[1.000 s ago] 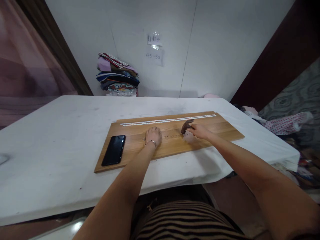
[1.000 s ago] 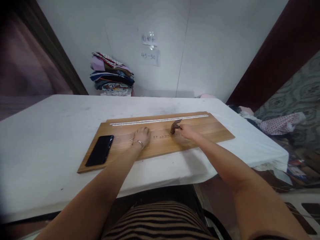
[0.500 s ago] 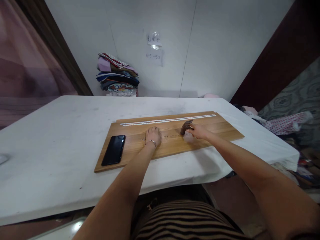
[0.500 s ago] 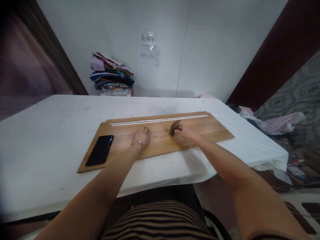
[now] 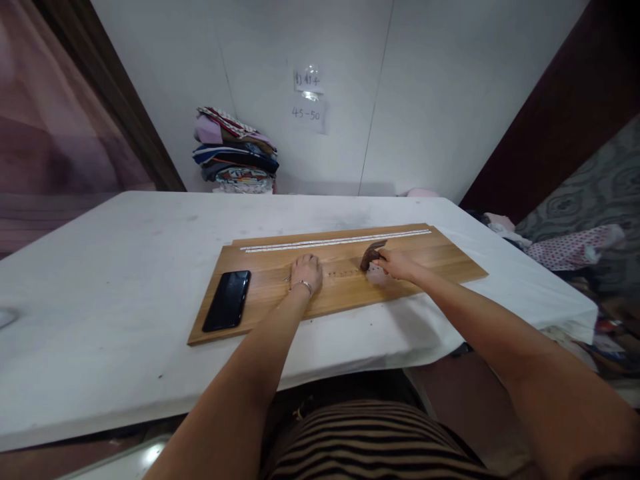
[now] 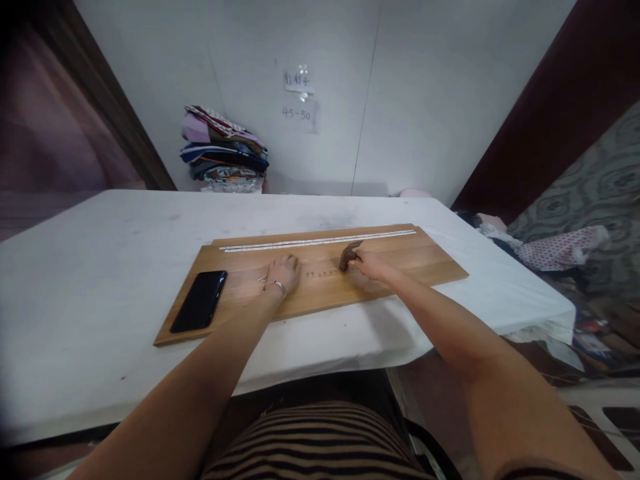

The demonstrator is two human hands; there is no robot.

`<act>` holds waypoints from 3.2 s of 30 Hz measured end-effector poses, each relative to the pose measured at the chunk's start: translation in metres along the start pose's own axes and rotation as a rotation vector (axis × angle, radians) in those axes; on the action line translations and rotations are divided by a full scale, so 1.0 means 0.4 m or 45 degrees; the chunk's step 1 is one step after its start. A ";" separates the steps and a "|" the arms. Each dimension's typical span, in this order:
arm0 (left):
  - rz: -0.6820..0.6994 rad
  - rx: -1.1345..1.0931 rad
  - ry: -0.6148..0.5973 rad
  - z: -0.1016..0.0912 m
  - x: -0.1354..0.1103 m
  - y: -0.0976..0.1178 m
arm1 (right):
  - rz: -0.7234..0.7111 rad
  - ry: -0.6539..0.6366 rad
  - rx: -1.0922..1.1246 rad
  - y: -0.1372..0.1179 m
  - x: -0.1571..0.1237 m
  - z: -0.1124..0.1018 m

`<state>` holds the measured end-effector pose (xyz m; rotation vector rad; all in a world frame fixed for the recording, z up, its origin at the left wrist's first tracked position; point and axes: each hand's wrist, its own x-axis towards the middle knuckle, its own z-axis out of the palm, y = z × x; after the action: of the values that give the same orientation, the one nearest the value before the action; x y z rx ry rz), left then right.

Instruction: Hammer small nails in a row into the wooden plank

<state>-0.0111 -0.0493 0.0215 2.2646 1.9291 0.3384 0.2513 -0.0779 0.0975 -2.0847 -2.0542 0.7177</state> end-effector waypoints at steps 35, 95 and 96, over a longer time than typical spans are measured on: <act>0.001 0.015 0.009 0.007 0.000 -0.004 | -0.060 0.071 -0.028 -0.003 -0.014 -0.013; 0.011 0.024 0.022 0.012 0.004 -0.007 | -0.054 0.080 0.001 0.008 -0.002 -0.007; 0.012 0.025 0.025 0.014 0.004 -0.008 | -0.049 0.080 0.008 0.008 -0.003 -0.008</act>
<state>-0.0124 -0.0468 0.0155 2.2921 1.9400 0.3453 0.2557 -0.0785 0.0993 -2.0318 -2.0503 0.6433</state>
